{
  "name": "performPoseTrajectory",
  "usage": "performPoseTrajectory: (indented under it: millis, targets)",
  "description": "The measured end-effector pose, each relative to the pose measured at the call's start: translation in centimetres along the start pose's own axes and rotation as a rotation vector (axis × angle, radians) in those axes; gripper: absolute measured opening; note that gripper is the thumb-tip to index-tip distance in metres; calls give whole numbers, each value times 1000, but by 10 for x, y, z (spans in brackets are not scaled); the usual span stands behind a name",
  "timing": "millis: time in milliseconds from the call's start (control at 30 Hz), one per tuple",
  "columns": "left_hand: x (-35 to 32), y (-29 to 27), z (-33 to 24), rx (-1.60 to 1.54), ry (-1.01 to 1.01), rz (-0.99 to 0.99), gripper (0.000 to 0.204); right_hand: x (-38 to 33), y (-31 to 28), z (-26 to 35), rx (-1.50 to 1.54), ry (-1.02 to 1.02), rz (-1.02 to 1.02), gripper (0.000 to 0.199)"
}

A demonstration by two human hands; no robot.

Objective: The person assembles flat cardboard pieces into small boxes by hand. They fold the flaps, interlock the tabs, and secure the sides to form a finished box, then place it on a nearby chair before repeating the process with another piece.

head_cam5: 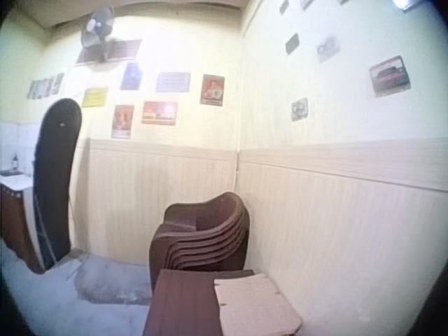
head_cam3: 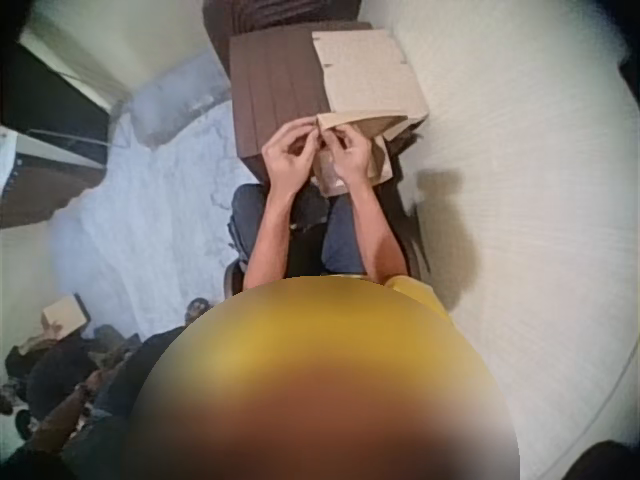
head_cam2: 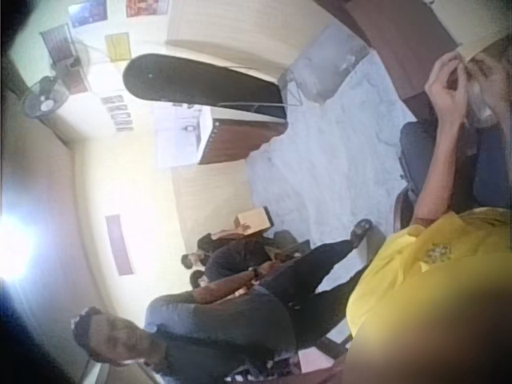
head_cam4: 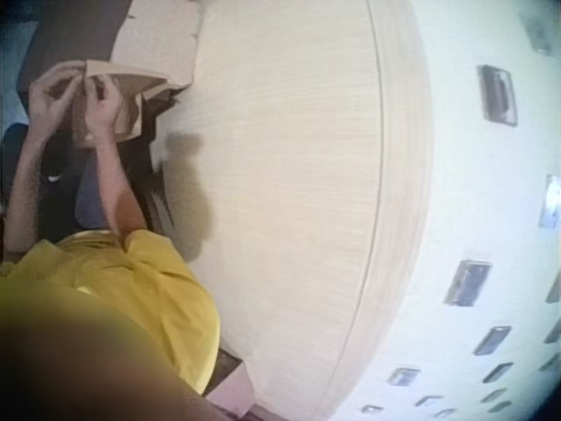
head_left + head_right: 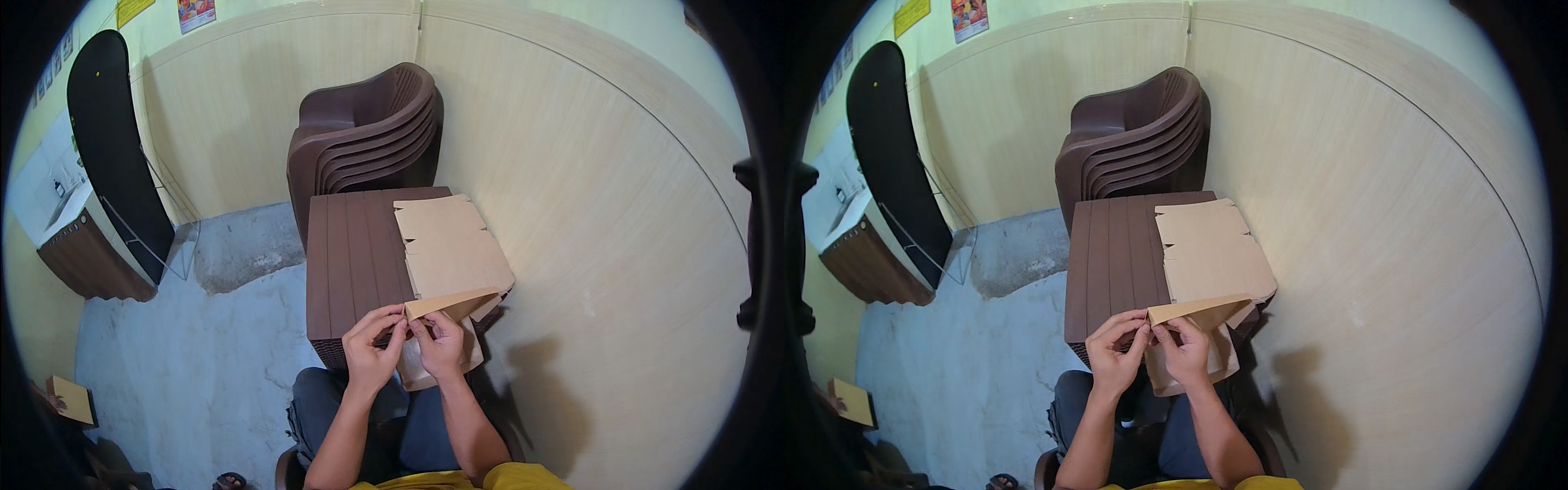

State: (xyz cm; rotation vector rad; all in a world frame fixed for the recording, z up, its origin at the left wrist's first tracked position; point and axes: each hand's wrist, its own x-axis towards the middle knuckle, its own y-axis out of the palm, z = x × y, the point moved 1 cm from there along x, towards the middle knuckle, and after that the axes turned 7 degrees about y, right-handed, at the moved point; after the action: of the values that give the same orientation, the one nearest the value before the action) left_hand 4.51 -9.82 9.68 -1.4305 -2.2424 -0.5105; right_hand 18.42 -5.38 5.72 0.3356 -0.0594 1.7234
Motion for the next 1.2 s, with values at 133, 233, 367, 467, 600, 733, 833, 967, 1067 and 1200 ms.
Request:
performPoseTrajectory:
  millis: [133, 233, 367, 467, 600, 733, 833, 967, 1067, 1200]
  targets:
    - [-3, 3, -2, 39, -13, -18, 13, -2, 5, 3, -15, 19, -1, 18]
    - [-4, 4, -5, 54, -15, -33, 13, -4, 10, 7, -44, 4, -6, 17]
    - [-5, 6, -9, -145, -150, -91, 10, -7, 12, 17, -134, -19, -8, 16]
    - [-7, 3, -13, -14, -27, -65, 10, -5, 14, 23, -149, -97, 6, 17]
    - [-4, 3, -13, 84, 58, -92, 12, -4, 18, 26, -120, -79, 38, 19]
    - [-6, 7, -15, 38, -25, -129, 12, -2, 18, 25, -110, -117, 47, 20]
    - [-3, 6, -17, 174, 59, -92, 16, 0, 18, 23, -47, -101, 32, 20]
    - [-4, 5, -20, 321, 270, -61, 22, -4, 15, 26, 184, -2, 10, 15]
    - [-7, 8, -23, 363, 292, -67, 24, -7, 16, 28, 162, 68, -83, 13]
    - [-7, 9, -25, 346, 274, -97, 25, -11, 18, 31, 21, 37, -142, 9]
